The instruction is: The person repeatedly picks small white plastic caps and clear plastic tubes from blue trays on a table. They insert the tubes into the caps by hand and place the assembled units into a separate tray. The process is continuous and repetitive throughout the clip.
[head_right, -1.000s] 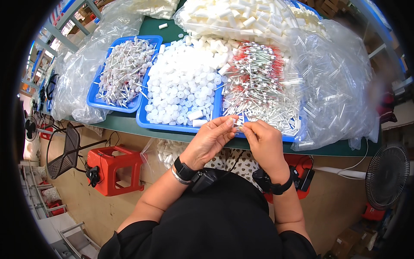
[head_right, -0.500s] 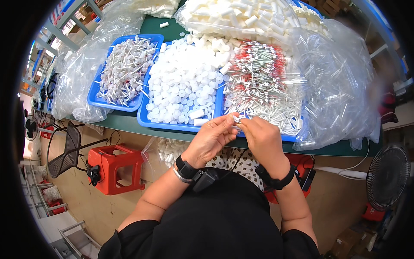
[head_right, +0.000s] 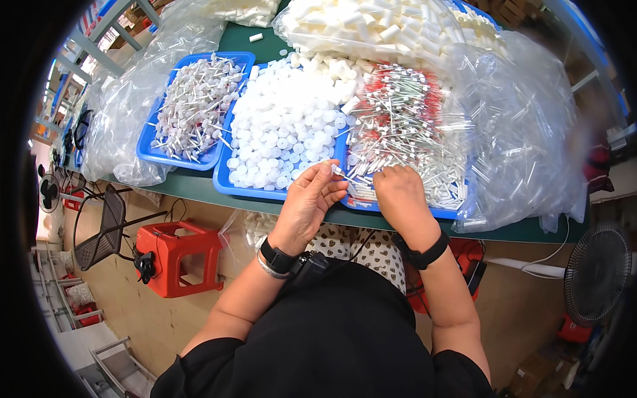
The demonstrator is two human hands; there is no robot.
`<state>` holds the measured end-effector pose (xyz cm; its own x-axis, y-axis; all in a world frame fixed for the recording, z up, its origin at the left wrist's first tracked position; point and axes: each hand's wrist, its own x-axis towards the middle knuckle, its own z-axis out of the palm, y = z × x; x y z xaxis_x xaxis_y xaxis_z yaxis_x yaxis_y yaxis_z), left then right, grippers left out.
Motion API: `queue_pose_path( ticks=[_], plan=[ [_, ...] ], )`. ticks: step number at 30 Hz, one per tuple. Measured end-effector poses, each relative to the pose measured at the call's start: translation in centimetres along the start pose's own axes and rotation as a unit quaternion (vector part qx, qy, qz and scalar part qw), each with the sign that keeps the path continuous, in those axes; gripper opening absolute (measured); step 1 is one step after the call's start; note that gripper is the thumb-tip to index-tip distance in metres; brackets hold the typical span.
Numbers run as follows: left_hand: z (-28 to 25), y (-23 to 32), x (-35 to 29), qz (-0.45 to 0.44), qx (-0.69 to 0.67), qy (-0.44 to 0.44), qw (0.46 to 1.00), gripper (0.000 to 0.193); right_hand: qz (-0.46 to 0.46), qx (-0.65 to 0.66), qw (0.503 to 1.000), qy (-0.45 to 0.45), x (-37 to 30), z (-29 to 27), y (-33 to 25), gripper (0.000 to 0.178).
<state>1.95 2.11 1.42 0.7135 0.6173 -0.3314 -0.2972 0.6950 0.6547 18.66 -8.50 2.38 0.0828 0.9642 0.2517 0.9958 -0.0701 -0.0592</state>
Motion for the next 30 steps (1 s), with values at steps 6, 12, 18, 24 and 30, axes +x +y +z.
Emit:
queue_pose_path(
  ticks=[6, 12, 18, 24, 30],
  plan=[
    [0.3, 0.1, 0.1, 0.006, -0.013, 0.002, 1.0, 0.035, 0.016, 0.108, 0.993, 0.053, -0.4, -0.3, 0.3, 0.005],
    [0.5, 0.1, 0.1, 0.014, -0.016, 0.014, 1.0, 0.033, 0.005, 0.105, 0.994, -0.001, -0.6, -1.3, 0.4, 0.005],
    [0.4, 0.2, 0.1, 0.024, -0.012, 0.022, 0.999, 0.034, 0.022, 0.126, 0.992, -0.01, -0.1, -0.7, 0.7, 0.008],
    [0.2, 0.0, 0.1, 0.021, -0.014, 0.014, 1.0, 0.033, 0.122, 0.33, 0.936, 0.025, -0.7, -2.3, -0.1, 0.015],
    [0.6, -0.4, 0.0, 0.015, -0.007, 0.013, 1.0, 0.031, 0.151, 0.353, 0.923, 0.035, -1.1, -2.8, -0.9, 0.013]
  ],
)
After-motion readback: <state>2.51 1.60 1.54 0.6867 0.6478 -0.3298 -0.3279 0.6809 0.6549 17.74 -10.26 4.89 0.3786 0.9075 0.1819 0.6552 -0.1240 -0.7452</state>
